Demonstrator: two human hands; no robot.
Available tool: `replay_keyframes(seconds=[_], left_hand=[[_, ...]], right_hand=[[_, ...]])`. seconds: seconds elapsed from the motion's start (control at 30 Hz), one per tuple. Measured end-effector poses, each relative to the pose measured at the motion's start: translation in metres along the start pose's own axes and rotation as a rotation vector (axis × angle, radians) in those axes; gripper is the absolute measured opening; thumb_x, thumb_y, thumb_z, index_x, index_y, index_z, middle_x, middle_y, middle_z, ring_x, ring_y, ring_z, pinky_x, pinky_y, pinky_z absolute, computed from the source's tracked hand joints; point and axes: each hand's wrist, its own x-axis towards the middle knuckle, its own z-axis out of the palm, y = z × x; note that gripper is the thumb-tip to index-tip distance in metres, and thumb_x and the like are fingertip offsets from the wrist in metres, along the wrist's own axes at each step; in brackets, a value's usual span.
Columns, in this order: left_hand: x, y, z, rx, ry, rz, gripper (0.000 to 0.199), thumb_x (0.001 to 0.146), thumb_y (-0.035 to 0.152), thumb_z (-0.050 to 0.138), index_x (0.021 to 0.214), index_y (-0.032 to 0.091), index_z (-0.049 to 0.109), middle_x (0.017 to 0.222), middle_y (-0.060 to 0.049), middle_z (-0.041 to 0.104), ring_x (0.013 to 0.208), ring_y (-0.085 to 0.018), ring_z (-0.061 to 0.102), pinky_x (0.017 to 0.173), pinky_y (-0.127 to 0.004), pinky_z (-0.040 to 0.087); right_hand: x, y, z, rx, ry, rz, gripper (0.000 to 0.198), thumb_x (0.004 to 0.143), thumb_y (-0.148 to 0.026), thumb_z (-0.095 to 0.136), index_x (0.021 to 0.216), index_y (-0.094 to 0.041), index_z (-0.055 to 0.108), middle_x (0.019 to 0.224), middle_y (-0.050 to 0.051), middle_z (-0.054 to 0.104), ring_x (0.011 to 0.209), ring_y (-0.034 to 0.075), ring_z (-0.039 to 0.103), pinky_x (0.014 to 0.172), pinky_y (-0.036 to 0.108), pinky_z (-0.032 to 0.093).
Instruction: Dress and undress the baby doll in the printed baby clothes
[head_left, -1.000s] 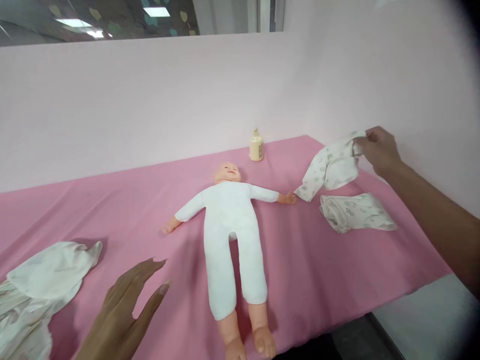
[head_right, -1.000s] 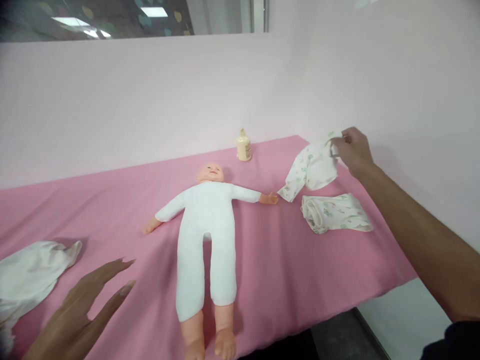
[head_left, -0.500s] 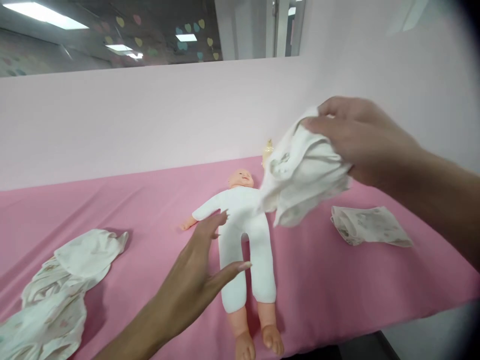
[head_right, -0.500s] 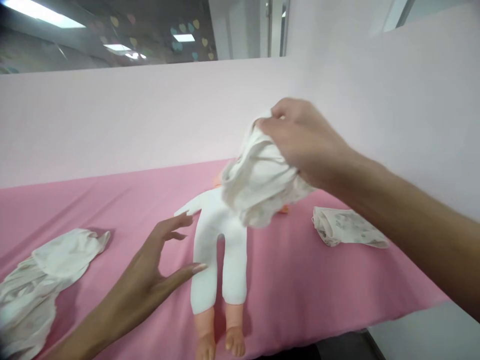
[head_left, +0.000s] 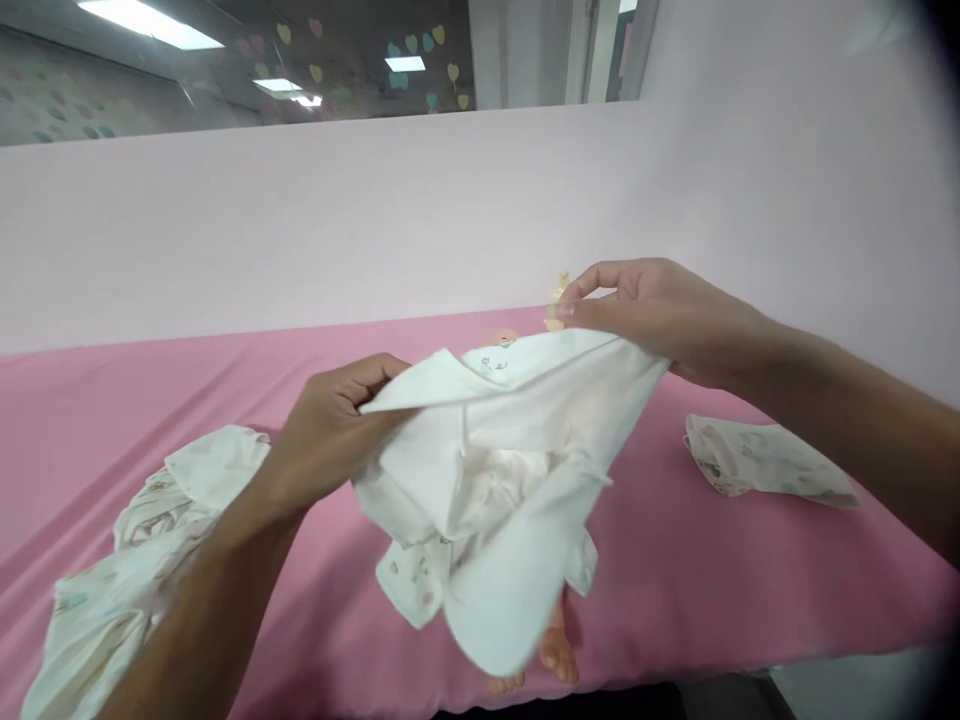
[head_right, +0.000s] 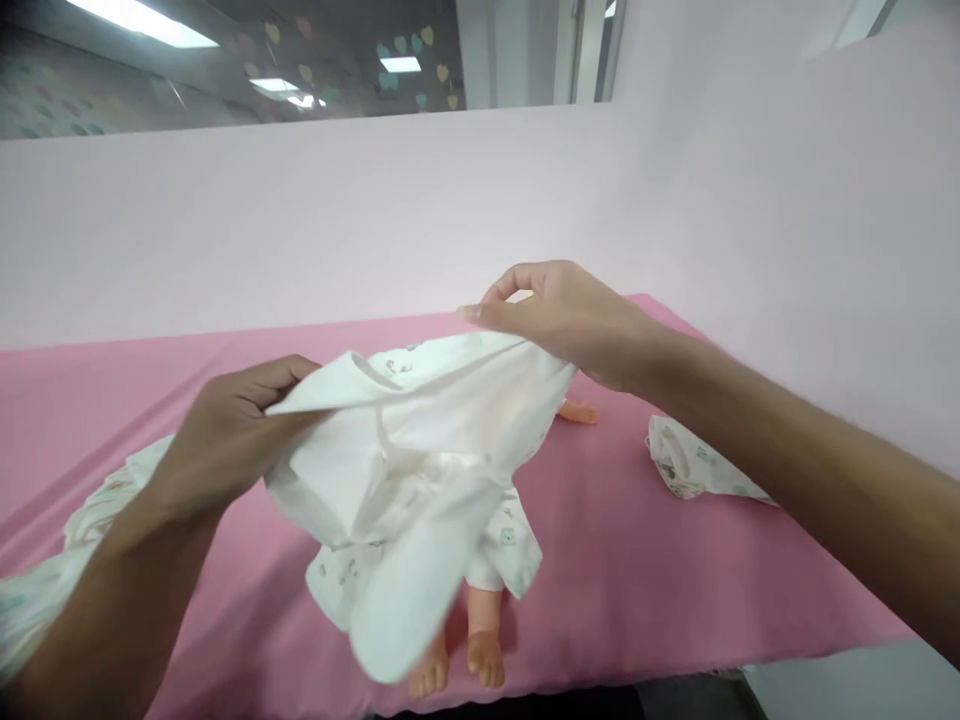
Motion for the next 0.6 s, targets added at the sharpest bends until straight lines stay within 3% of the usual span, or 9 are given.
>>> replay_keyframes(seconds=[0.1, 0.2, 0.27, 0.43, 0.6], left_hand=[[0.009, 0.010, -0.008, 0.025, 0.222, 0.036, 0.012, 0.075, 0.028, 0.072, 0.080, 0.017, 0.072, 0.070, -0.001, 0.065, 0.059, -0.011, 0.054, 0.047, -0.018, 0.040], [0.014, 0.016, -0.013, 0.009, 0.377, 0.095, 0.016, 0.074, 0.031, 0.073, 0.078, 0.015, 0.072, 0.069, -0.001, 0.064, 0.059, -0.011, 0.050, 0.047, -0.018, 0.035], [0.015, 0.018, -0.017, 0.038, 0.412, 0.106, 0.019, 0.076, 0.034, 0.072, 0.076, 0.015, 0.070, 0.066, 0.000, 0.061, 0.058, -0.010, 0.047, 0.046, -0.018, 0.032], [0.015, 0.015, -0.027, 0.118, 0.541, 0.103, 0.015, 0.078, 0.031, 0.069, 0.073, 0.017, 0.068, 0.064, 0.002, 0.058, 0.058, -0.008, 0.044, 0.047, -0.018, 0.031], [0.023, 0.002, -0.037, 0.153, 0.505, 0.126, 0.015, 0.080, 0.031, 0.067, 0.076, 0.017, 0.069, 0.061, 0.003, 0.056, 0.056, -0.009, 0.044, 0.048, -0.019, 0.033]], right_hand=[[-0.004, 0.000, -0.006, -0.051, -0.103, -0.020, 0.038, 0.073, -0.060, 0.077, 0.090, -0.027, 0.069, 0.075, 0.003, 0.064, 0.065, 0.021, 0.061, 0.056, 0.033, 0.046], [-0.005, 0.009, -0.011, -0.097, -0.200, -0.018, 0.030, 0.075, -0.054, 0.076, 0.082, -0.027, 0.068, 0.078, 0.002, 0.063, 0.066, 0.019, 0.059, 0.055, 0.031, 0.043], [-0.003, 0.022, -0.012, -0.155, -0.224, -0.004, 0.029, 0.079, -0.052, 0.072, 0.073, -0.025, 0.064, 0.075, 0.001, 0.060, 0.062, 0.017, 0.054, 0.052, 0.030, 0.039], [0.001, 0.062, -0.014, -0.266, -0.189, 0.047, 0.048, 0.085, -0.061, 0.063, 0.060, -0.022, 0.048, 0.063, -0.001, 0.045, 0.054, 0.013, 0.036, 0.050, 0.028, 0.026], [-0.001, 0.078, -0.017, -0.196, 0.000, 0.097, 0.053, 0.088, -0.069, 0.053, 0.064, -0.022, 0.046, 0.067, 0.000, 0.049, 0.058, 0.014, 0.042, 0.053, 0.029, 0.031]])
